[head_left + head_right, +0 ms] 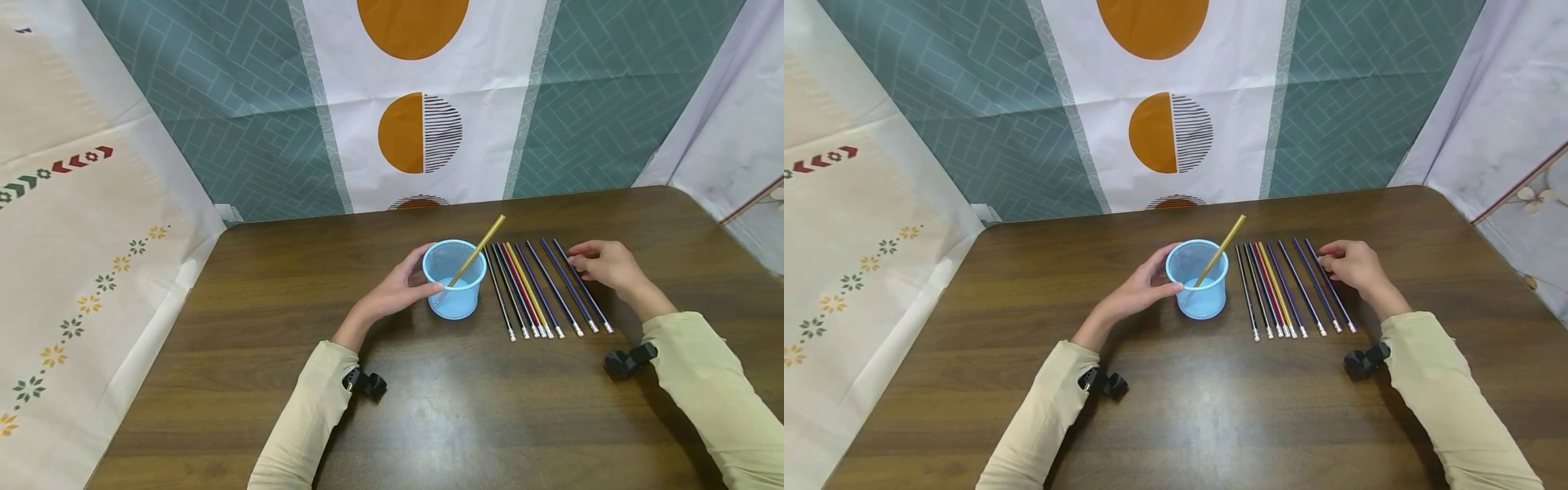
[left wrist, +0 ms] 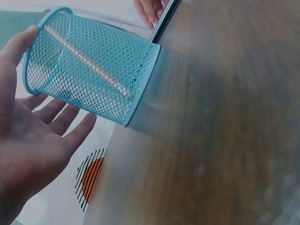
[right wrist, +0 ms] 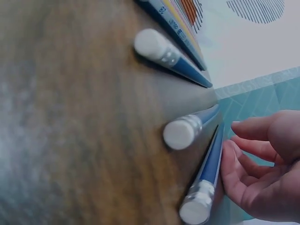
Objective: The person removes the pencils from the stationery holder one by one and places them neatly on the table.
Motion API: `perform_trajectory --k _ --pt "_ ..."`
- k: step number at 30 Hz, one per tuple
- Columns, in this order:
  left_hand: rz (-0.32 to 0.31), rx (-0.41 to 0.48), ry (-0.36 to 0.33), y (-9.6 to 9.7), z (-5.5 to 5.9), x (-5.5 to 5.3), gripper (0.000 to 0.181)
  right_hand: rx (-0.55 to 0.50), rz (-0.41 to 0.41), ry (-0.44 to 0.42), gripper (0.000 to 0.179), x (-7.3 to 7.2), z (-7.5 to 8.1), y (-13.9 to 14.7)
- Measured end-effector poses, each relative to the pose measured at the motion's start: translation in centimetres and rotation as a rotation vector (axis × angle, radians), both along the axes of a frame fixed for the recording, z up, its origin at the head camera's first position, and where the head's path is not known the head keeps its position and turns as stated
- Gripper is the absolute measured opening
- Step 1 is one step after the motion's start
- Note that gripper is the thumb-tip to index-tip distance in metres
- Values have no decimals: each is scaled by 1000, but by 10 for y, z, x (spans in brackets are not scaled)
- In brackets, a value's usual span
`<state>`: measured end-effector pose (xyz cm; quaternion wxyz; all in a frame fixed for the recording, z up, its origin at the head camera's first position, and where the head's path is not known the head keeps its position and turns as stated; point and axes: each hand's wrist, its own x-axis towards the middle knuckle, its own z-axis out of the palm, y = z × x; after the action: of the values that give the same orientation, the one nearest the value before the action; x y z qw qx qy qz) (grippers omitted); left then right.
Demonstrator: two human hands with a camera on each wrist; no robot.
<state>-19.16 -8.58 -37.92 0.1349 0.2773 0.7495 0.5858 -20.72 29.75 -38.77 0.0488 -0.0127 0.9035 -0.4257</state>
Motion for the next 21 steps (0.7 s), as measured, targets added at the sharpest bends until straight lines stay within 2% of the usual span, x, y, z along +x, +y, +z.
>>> perform_trajectory --k 10,16,21 --pt "3 8 0 1 0 1 70 13 -47 70 32 1 12 -6" --pt "1 5 2 1 1 1 70 3 -25 119 32 7 23 -19" --pt "8 -2 -2 0 1 2 70 -60 19 114 33 13 31 -34"
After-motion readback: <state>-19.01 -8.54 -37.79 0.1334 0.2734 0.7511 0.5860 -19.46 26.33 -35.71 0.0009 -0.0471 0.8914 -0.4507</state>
